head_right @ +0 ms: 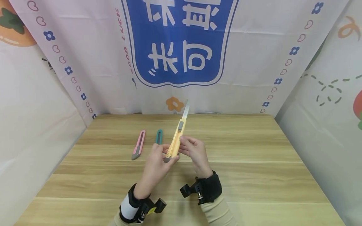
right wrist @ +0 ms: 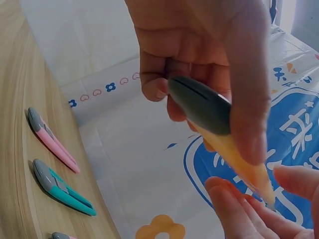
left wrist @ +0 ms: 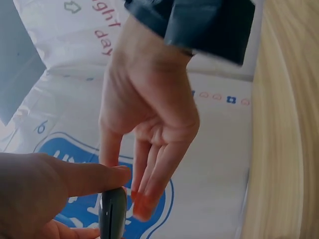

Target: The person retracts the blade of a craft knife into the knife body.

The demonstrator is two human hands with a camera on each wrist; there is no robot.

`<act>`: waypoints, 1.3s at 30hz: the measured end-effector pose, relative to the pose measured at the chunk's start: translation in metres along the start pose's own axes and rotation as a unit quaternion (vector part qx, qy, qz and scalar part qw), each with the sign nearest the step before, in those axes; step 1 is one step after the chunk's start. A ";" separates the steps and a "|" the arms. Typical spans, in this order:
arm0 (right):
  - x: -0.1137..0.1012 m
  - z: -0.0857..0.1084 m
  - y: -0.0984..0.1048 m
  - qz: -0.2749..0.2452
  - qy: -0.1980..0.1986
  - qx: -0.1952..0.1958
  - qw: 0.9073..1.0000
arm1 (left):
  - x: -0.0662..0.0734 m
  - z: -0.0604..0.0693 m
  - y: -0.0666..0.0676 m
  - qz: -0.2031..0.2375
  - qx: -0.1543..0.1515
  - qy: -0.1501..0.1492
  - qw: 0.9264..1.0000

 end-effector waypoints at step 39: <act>-0.004 0.002 0.009 0.028 0.005 -0.006 1.000 | -0.019 -0.006 -0.015 0.248 -0.202 0.145 0.936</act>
Point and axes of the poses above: each hand's wrist, its own z-axis away from the middle knuckle, its own y-axis out of the back of the hand, x = y × z, the point moved 3 cm from there along -z, towards the middle knuckle, and after that the axes turned 9 degrees about z, right-handed, at the moved point
